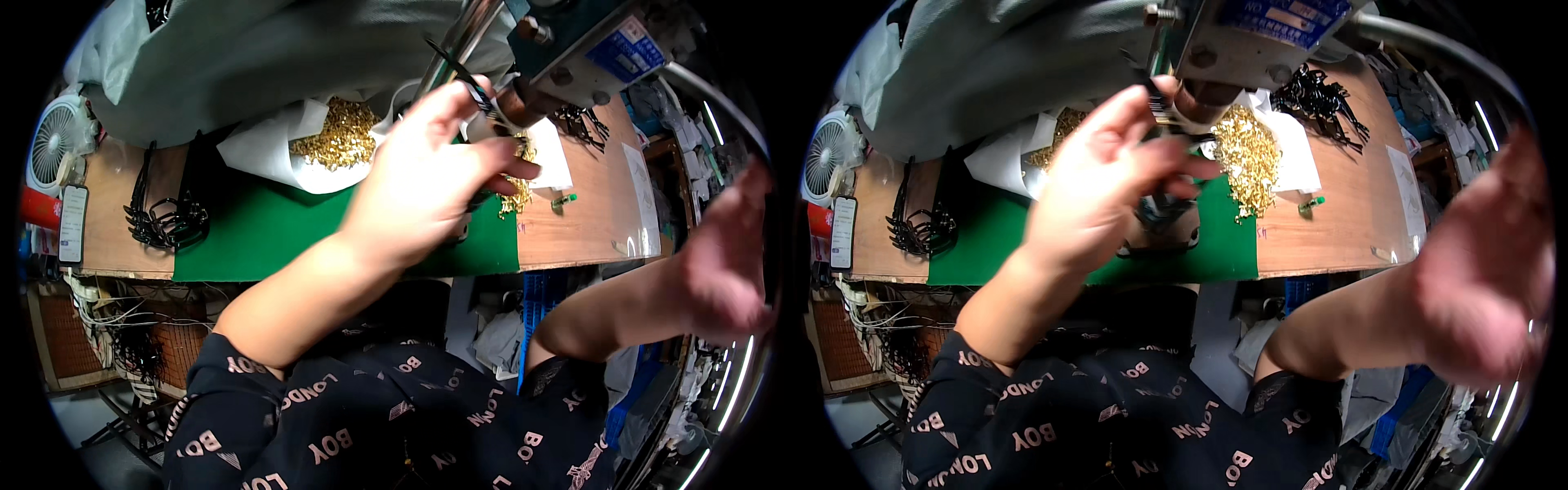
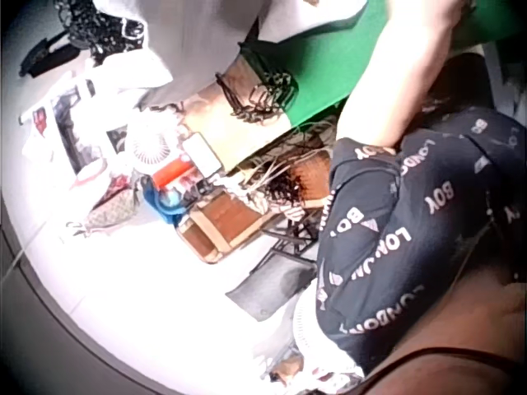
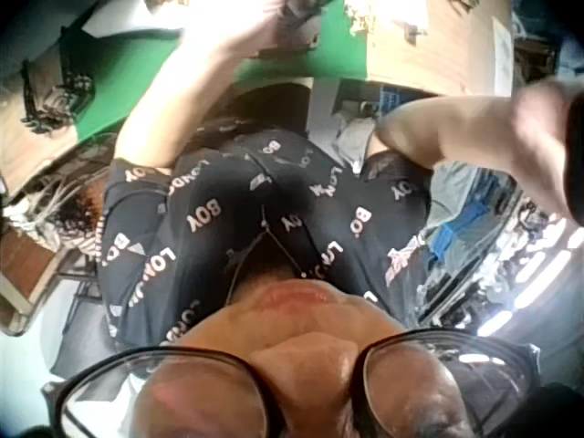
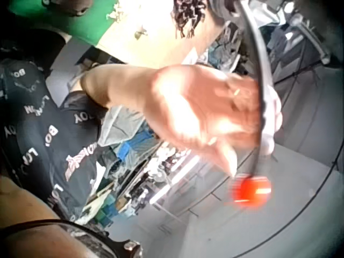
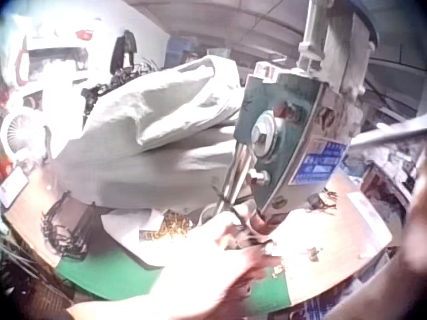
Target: The person repeatedly picks up black eyeglass frames and small gold-colored components from a workbench, inserts the components into the frames, and places the assembled glasses into a cloth bag. The person handles the items one at a time throughout the clip.
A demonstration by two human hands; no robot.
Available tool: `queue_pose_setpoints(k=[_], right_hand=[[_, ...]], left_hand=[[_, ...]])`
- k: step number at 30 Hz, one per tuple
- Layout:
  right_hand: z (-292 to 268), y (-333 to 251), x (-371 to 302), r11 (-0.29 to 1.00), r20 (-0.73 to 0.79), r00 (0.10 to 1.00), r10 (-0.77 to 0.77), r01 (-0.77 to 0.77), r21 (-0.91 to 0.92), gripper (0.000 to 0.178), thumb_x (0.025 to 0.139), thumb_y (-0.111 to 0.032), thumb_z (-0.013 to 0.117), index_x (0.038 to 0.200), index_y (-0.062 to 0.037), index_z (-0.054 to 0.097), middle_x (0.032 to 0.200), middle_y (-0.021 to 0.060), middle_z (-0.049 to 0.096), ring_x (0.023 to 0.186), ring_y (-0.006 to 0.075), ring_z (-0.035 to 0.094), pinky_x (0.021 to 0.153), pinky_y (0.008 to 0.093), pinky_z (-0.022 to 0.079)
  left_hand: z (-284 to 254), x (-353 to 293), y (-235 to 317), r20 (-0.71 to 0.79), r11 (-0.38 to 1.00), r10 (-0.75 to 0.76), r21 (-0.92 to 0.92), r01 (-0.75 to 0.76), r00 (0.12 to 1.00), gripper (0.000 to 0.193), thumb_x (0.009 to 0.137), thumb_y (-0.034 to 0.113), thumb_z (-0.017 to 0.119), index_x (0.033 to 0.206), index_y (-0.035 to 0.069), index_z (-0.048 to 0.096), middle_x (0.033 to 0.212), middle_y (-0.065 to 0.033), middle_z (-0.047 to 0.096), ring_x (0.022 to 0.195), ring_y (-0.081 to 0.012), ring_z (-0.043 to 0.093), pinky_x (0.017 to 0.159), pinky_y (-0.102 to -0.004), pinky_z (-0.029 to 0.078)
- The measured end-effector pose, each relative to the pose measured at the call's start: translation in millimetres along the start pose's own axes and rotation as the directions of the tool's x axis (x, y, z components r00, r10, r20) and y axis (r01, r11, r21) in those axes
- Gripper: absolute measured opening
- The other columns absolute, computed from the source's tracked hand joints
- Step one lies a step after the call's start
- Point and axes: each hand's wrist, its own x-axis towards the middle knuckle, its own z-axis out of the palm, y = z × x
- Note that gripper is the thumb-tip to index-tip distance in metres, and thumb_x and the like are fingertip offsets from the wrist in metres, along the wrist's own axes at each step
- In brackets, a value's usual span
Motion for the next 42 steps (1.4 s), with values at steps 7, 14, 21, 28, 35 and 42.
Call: queue_pose_setpoints(k=[7, 14, 21, 28, 35, 42], right_hand=[[-11.6, 79.5, -231.0, 0.174, -0.275, 0.250, 0.928, -0.946, -0.273, 0.012, 0.078, -0.001, 0.068, 0.089, -0.0019, 0.061, 0.081, -0.0006, 0.060, 0.068, 0.0059, 0.052, 0.063, 0.0201, 0.044], [7.5, 90.6, -231.4, 0.259, -0.216, 0.555, 0.803, -0.652, -0.712, 0.013, 0.078, -0.007, 0.067, 0.078, 0.0008, 0.056, 0.068, 0.0070, 0.054, 0.057, 0.0140, 0.049, 0.056, 0.0265, 0.043], [-5.1, 102.8, -230.4, 0.224, -0.129, 0.548, 0.827, -0.530, -0.818, 0.023, 0.077, -0.011, 0.069, 0.067, 0.0015, 0.053, 0.056, 0.0094, 0.054, 0.050, 0.0193, 0.049, 0.051, 0.0299, 0.042], [-10.7, 97.8, -213.2, 0.074, -0.157, 0.350, 0.924, -0.564, -0.823, 0.019, 0.075, -0.008, 0.064, 0.064, 0.0016, 0.052, 0.056, 0.0106, 0.055, 0.050, 0.0180, 0.053, 0.051, 0.0297, 0.043], [-0.5, 84.0, -211.0, 0.196, -0.172, 0.392, 0.904, -0.737, -0.647, 0.010, 0.079, -0.004, 0.061, 0.072, 0.0007, 0.055, 0.063, 0.0070, 0.056, 0.055, 0.0140, 0.054, 0.053, 0.0259, 0.045], [101.1, 52.0, -186.6, 0.233, 0.174, 0.379, 0.909, -0.808, 0.541, 0.001, 0.084, 0.002, 0.054, 0.084, 0.0020, 0.055, 0.083, 0.0098, 0.058, 0.067, 0.0151, 0.058, 0.058, 0.0262, 0.050]], left_hand=[[-118.4, -95.1, 50.9, -0.331, 0.952, -0.086, -0.306, -0.021, 0.940, 0.050, 0.092, 0.010, 0.040, 0.138, -0.003, 0.025, 0.076, 0.0012, 0.043, 0.047, -0.0049, 0.038, 0.044, -0.0171, 0.034], [-170.1, -136.3, 39.5, -0.695, 0.913, 0.103, 0.350, 0.209, 0.712, 0.045, 0.094, 0.019, 0.048, 0.132, -0.003, 0.038, 0.129, -0.0186, 0.046, 0.115, -0.0239, 0.047, 0.098, -0.0322, 0.037], [-100.0, -97.7, 22.2, 0.053, -0.270, 0.177, 0.963, -0.003, 0.983, 0.069, 0.071, 0.025, 0.072, 0.127, -0.002, 0.042, 0.137, -0.0222, 0.035, 0.127, -0.0367, 0.033, 0.106, -0.0436, 0.025], [-99.4, -111.7, 5.9, -0.009, -0.197, -0.116, 0.980, -0.014, 0.993, 0.040, 0.070, 0.011, 0.072, 0.105, -0.002, 0.059, 0.124, -0.0193, 0.049, 0.115, -0.0351, 0.047, 0.097, -0.0404, 0.039], [-95.5, -119.5, 12.2, 0.067, 0.215, -0.006, 0.974, -0.064, 0.998, 0.034, 0.073, 0.005, 0.070, 0.106, 0.002, 0.061, 0.081, -0.0086, 0.065, 0.074, -0.0247, 0.063, 0.070, -0.0325, 0.049], [-54.3, -85.6, -6.8, 0.119, 0.531, 0.057, 0.837, -0.131, 0.991, 0.034, 0.076, 0.005, 0.069, 0.108, 0.001, 0.060, 0.081, -0.0086, 0.064, 0.071, -0.0199, 0.063, 0.067, -0.0279, 0.048]])
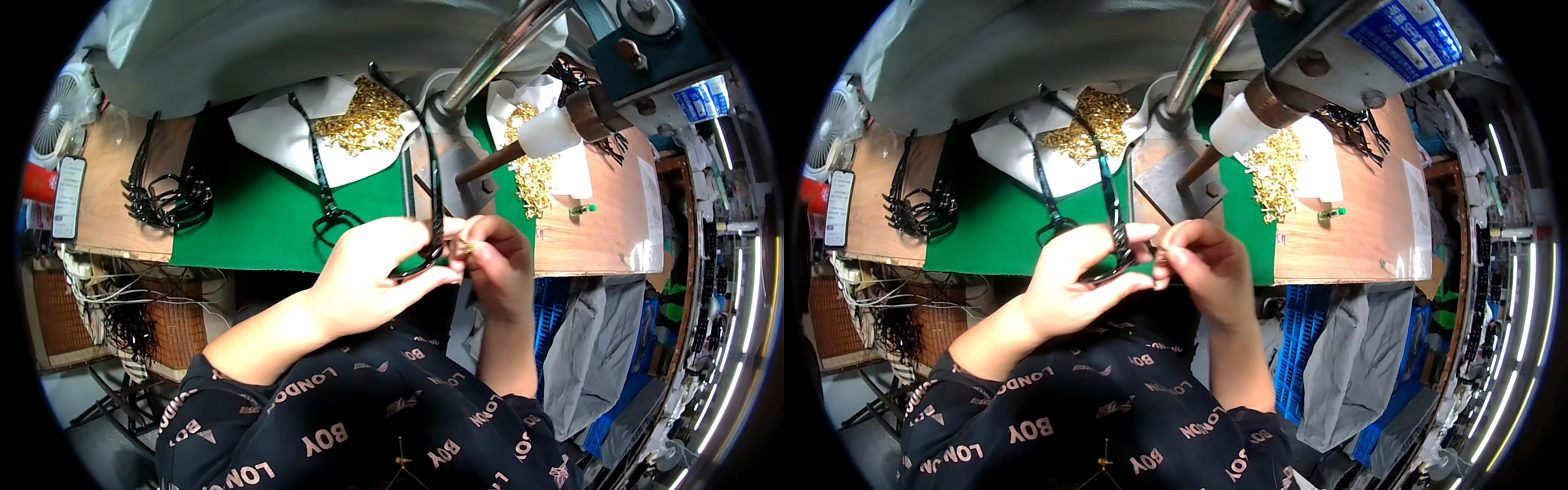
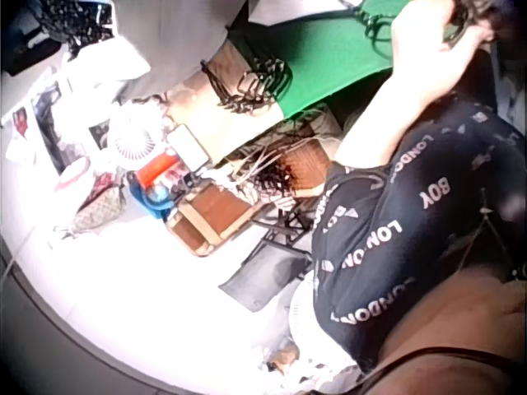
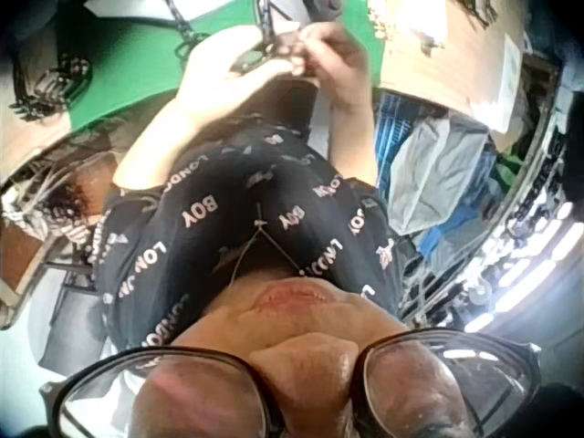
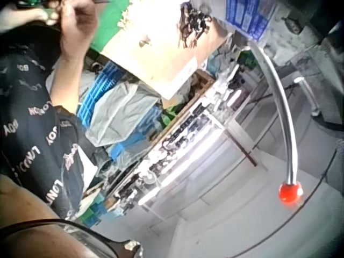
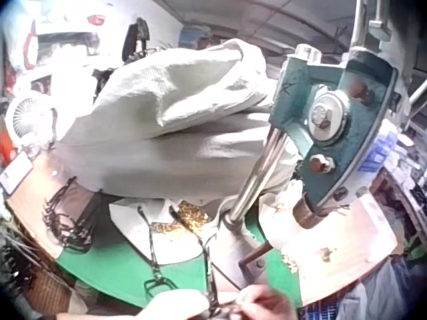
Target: The person repeatedly picks up black eyeglass frames and small gold-colored components from a workbench, inserts the components into the frames, and places the assembled glasses into a cloth bag. The person handles the items one at a time throughout the clip.
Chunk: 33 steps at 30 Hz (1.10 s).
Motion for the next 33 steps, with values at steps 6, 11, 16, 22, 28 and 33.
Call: queue_pose_setpoints(k=[6, 11, 16, 22, 28, 33], right_hand=[[25.9, 12.6, 11.0, 0.989, 0.037, 0.999, 0.020, -0.026, 0.147, 0.002, 0.085, 0.001, 0.055, 0.084, 0.0028, 0.054, 0.089, 0.0121, 0.059, 0.074, 0.0155, 0.059, 0.060, 0.0269, 0.051], [26.2, -0.5, 13.4, 0.969, 0.053, 0.982, 0.181, -0.169, -0.181, 0.009, 0.082, -0.001, 0.064, 0.084, 0.0026, 0.055, 0.083, 0.0096, 0.062, 0.063, 0.0118, 0.060, 0.058, 0.0212, 0.050], [24.2, -17.2, 20.5, 0.885, 0.065, 0.914, 0.400, -0.367, -0.287, 0.009, 0.084, -0.004, 0.063, 0.083, 0.0027, 0.059, 0.070, 0.0062, 0.062, 0.058, 0.0098, 0.060, 0.057, 0.0193, 0.049], [27.7, -6.3, 17.5, 0.985, 0.047, 0.999, -0.010, 0.018, -0.173, 0.006, 0.086, -0.001, 0.059, 0.081, 0.0013, 0.057, 0.079, 0.0064, 0.059, 0.068, 0.0103, 0.056, 0.062, 0.0212, 0.045], [45.7, 11.5, 12.0, 0.993, -0.051, 0.998, -0.048, 0.042, -0.108, 0.006, 0.086, -0.004, 0.061, 0.082, -0.0011, 0.057, 0.083, 0.0014, 0.056, 0.072, 0.0081, 0.051, 0.066, 0.0204, 0.041], [37.1, -13.8, 13.0, 0.783, 0.184, 0.971, -0.152, 0.232, -0.577, 0.006, 0.083, -0.001, 0.061, 0.081, 0.0001, 0.056, 0.084, 0.0040, 0.056, 0.075, 0.0098, 0.052, 0.069, 0.0219, 0.042]], left_hand=[[-12.2, 1.2, -5.1, -0.063, 0.987, 0.045, 0.156, -0.035, 0.997, 0.020, 0.074, 0.005, 0.069, 0.093, 0.000, 0.065, 0.078, -0.0099, 0.062, 0.067, -0.0230, 0.061, 0.063, -0.0305, 0.048], [-15.0, -2.8, -8.1, -0.028, 0.918, 0.168, 0.368, -0.146, 0.985, 0.019, 0.067, 0.007, 0.071, 0.084, 0.001, 0.063, 0.074, -0.0102, 0.060, 0.068, -0.0280, 0.060, 0.062, -0.0346, 0.048], [-15.9, -7.9, -9.1, -0.013, 0.916, 0.157, 0.374, -0.141, 0.987, 0.016, 0.068, 0.007, 0.071, 0.082, 0.002, 0.063, 0.072, -0.0097, 0.060, 0.067, -0.0269, 0.060, 0.059, -0.0338, 0.047], [-19.9, -4.8, -4.3, -0.026, 0.979, -0.052, 0.194, 0.056, 0.998, 0.019, 0.072, 0.007, 0.071, 0.088, 0.001, 0.065, 0.075, -0.0104, 0.062, 0.067, -0.0245, 0.060, 0.061, -0.0300, 0.047], [-10.8, -3.1, -5.4, -0.212, 0.947, 0.124, 0.318, -0.052, 0.969, 0.018, 0.069, 0.011, 0.071, 0.079, 0.003, 0.058, 0.072, -0.0093, 0.059, 0.064, -0.0279, 0.058, 0.058, -0.0339, 0.046], [-24.9, -2.2, -2.9, -0.002, 0.974, 0.034, 0.224, -0.033, 0.999, 0.032, 0.072, 0.008, 0.071, 0.101, 0.001, 0.058, 0.077, -0.0106, 0.062, 0.067, -0.0224, 0.062, 0.062, -0.0303, 0.049]])
